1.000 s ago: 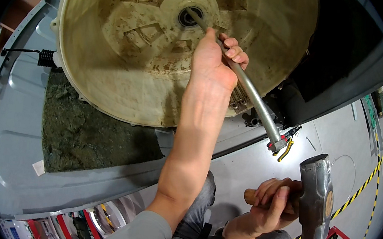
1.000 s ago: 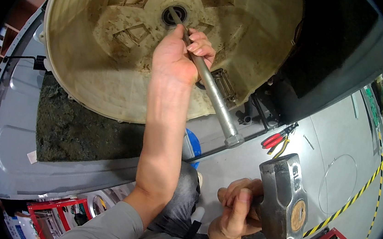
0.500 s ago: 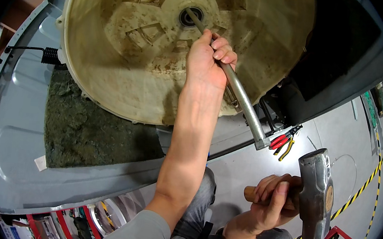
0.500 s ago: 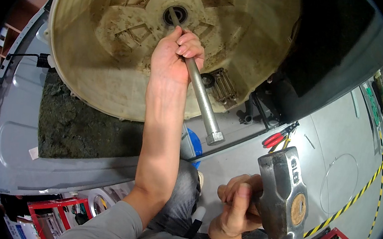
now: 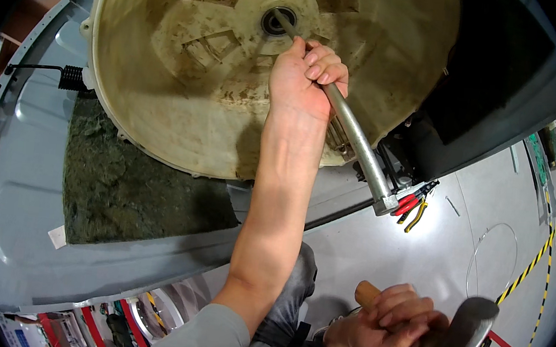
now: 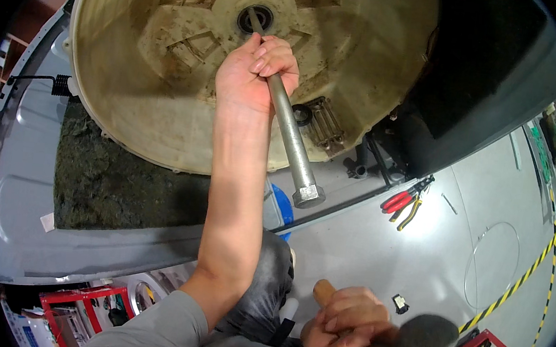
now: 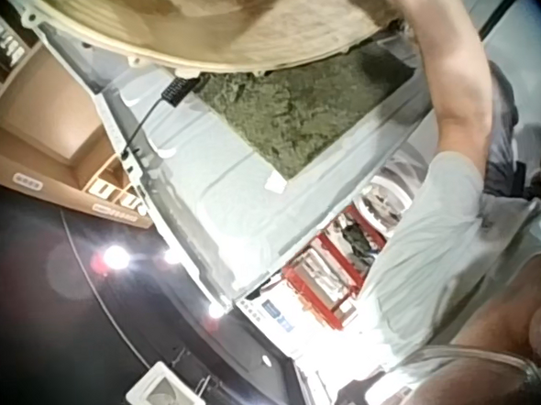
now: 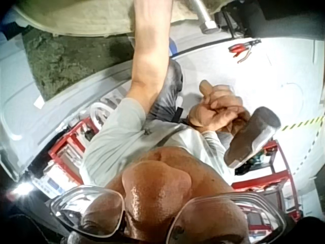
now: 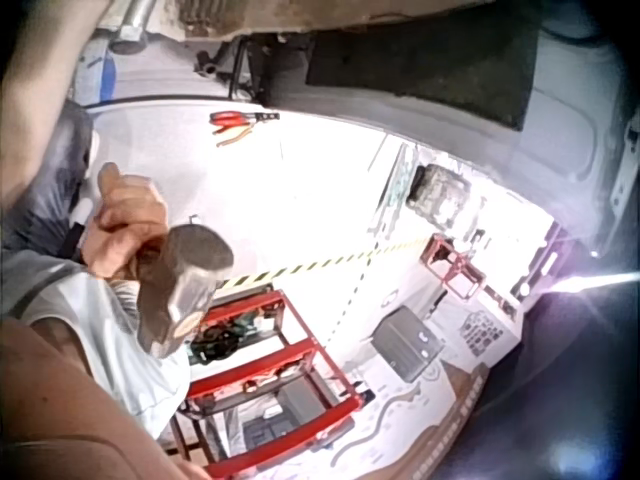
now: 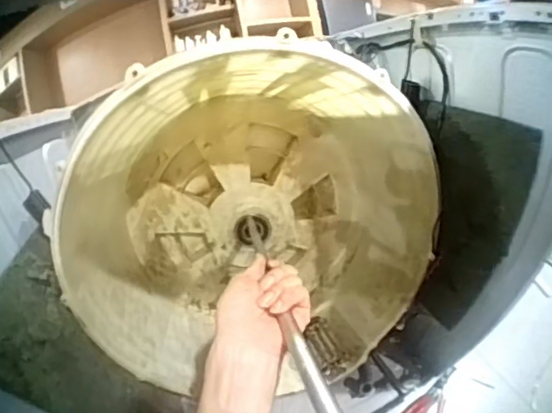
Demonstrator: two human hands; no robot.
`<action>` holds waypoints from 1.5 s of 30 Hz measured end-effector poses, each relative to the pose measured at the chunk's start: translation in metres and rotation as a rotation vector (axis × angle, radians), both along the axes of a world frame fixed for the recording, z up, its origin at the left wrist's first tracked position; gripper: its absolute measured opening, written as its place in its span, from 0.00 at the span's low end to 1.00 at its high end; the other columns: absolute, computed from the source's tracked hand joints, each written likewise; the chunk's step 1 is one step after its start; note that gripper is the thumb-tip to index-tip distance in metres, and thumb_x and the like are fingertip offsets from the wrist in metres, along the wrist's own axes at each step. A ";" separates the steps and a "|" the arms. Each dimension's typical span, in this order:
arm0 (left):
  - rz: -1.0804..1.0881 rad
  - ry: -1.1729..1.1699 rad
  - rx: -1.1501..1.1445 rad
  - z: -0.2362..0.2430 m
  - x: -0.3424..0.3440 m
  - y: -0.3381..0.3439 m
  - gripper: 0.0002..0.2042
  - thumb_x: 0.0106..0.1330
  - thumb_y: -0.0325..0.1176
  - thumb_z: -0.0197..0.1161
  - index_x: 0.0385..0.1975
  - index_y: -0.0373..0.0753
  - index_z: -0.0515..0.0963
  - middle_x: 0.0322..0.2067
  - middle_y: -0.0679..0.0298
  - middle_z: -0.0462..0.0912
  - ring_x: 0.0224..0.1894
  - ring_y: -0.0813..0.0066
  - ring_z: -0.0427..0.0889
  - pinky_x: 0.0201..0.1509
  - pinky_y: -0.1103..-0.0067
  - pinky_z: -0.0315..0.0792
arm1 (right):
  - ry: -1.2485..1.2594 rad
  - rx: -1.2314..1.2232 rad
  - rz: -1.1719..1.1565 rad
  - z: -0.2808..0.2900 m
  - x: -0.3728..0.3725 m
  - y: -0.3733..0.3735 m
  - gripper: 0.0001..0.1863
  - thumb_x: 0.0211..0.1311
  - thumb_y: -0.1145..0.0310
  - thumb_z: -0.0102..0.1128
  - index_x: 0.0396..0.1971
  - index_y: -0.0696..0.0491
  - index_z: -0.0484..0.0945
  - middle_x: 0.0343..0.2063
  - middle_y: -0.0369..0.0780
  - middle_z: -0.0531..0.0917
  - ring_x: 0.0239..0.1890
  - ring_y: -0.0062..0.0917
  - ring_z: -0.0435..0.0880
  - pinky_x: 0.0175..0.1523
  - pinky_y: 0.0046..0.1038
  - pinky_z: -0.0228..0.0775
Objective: The person hits a metal rod inserted into a washing machine tub with a hammer to loosen or remove a part.
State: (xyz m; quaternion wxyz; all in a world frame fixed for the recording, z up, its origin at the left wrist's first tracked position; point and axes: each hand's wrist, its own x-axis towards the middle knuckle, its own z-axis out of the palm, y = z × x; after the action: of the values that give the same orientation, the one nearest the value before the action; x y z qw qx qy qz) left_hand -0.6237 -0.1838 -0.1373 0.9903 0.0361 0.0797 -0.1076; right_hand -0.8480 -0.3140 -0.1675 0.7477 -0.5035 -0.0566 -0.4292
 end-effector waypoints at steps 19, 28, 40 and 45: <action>0.129 0.075 0.409 -0.026 -0.009 -0.017 0.15 0.65 0.43 0.37 0.20 0.41 0.60 0.08 0.73 0.54 0.07 0.85 0.51 0.09 0.88 0.50 | 0.145 -0.010 0.068 -0.001 0.013 0.010 0.09 0.59 0.70 0.38 0.36 0.57 0.62 0.09 0.33 0.60 0.06 0.13 0.54 0.13 0.15 0.53; 0.136 0.064 0.418 -0.023 -0.009 -0.013 0.15 0.65 0.42 0.37 0.20 0.41 0.60 0.08 0.73 0.54 0.07 0.85 0.52 0.09 0.88 0.50 | 0.190 0.002 0.078 0.001 0.013 0.009 0.08 0.58 0.68 0.40 0.33 0.57 0.61 0.09 0.33 0.60 0.07 0.14 0.56 0.15 0.15 0.53; 0.073 0.027 0.303 -0.016 -0.006 -0.004 0.16 0.65 0.42 0.35 0.19 0.39 0.59 0.09 0.72 0.55 0.07 0.84 0.53 0.09 0.87 0.51 | 0.167 0.017 0.115 -0.002 0.013 0.011 0.06 0.59 0.71 0.38 0.33 0.57 0.62 0.09 0.33 0.59 0.06 0.13 0.55 0.14 0.15 0.54; 0.032 0.027 0.163 0.001 -0.003 0.000 0.16 0.65 0.40 0.35 0.19 0.38 0.58 0.09 0.71 0.56 0.07 0.83 0.53 0.09 0.87 0.51 | 0.145 -0.146 0.103 -0.002 0.010 0.007 0.08 0.58 0.71 0.39 0.35 0.58 0.63 0.09 0.33 0.60 0.06 0.13 0.54 0.14 0.15 0.53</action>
State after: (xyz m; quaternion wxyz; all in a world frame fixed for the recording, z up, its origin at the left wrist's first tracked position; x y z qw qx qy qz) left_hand -0.6265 -0.1838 -0.1362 0.9845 0.1140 0.1023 -0.0855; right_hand -0.8377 -0.3074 -0.1690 0.7324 -0.5828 -0.0592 -0.3472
